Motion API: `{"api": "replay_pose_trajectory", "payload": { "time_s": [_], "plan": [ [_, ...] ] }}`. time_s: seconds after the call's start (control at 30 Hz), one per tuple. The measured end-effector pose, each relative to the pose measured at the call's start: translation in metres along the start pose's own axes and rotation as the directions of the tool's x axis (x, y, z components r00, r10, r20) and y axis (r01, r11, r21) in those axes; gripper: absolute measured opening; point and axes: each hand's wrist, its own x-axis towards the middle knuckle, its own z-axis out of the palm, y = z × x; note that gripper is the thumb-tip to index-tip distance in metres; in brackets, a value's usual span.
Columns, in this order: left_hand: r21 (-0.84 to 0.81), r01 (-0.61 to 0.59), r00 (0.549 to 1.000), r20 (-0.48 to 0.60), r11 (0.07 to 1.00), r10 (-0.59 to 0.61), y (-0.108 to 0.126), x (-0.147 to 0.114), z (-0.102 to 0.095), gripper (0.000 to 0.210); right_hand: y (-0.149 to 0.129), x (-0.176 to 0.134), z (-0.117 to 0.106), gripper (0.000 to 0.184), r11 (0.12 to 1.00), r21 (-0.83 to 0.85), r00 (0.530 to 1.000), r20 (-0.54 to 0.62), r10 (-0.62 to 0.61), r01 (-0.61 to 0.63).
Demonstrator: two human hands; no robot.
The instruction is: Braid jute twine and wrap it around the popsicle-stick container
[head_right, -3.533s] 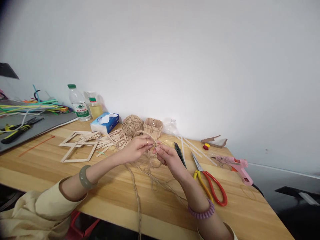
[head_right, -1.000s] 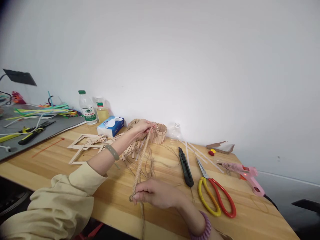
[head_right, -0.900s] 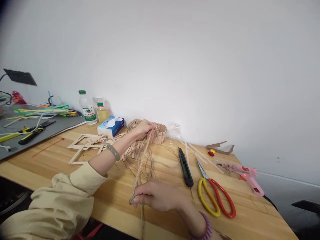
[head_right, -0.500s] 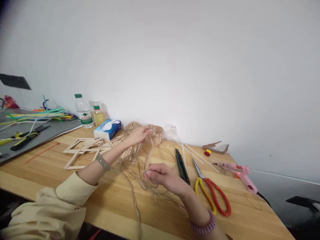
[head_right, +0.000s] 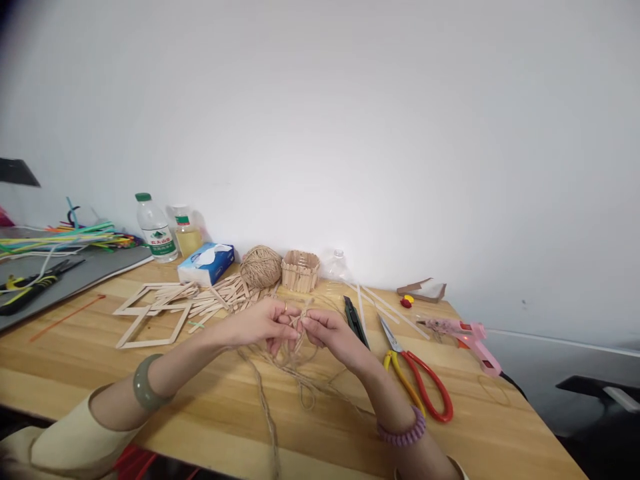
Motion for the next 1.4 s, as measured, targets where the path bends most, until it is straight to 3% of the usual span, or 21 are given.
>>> {"api": "replay_pose_trajectory", "payload": {
  "time_s": [0.27, 0.5, 0.67, 0.87, 1.07, 1.23, 1.4],
  "plan": [
    [0.069, 0.016, 0.994, -0.106, 0.997, -0.009, 0.001, -0.001, -0.008, 0.031, 0.002, 0.001, -0.006, 0.030, 0.998, -0.023, 0.998, 0.020, 0.067, -0.067],
    [0.022, -0.011, 0.986, -0.165, 1.000, 0.015, 0.005, -0.002, -0.002, 0.023, 0.006, 0.002, -0.009, 0.030, 0.998, 0.015, 0.998, 0.020, 0.059, -0.059],
    [0.144, -0.025, 0.974, -0.221, 0.989, 0.057, 0.004, -0.002, 0.001, 0.027, 0.005, 0.001, -0.008, 0.029, 0.999, 0.000, 0.999, 0.020, 0.041, -0.041],
    [0.168, -0.025, 0.978, -0.199, 0.986, 0.058, -0.003, 0.000, -0.001, 0.030, 0.004, 0.000, -0.006, 0.031, 0.998, -0.032, 0.998, 0.045, 0.047, -0.046],
    [0.237, -0.028, 0.961, -0.261, 0.971, 0.092, -0.002, 0.000, -0.002, 0.027, 0.000, 0.000, -0.006, 0.032, 0.998, -0.051, 0.996, 0.084, 0.039, -0.035],
    [0.151, -0.010, 0.964, -0.262, 0.988, 0.050, -0.008, 0.001, 0.001, 0.021, -0.004, 0.001, -0.005, 0.036, 0.992, -0.126, 0.997, 0.066, 0.033, -0.025],
    [0.356, -0.036, 0.953, -0.269, 0.934, 0.140, -0.011, -0.001, 0.002, 0.023, 0.000, 0.001, -0.006, 0.035, 0.996, -0.082, 0.997, 0.068, 0.027, -0.021]
  ]
}}
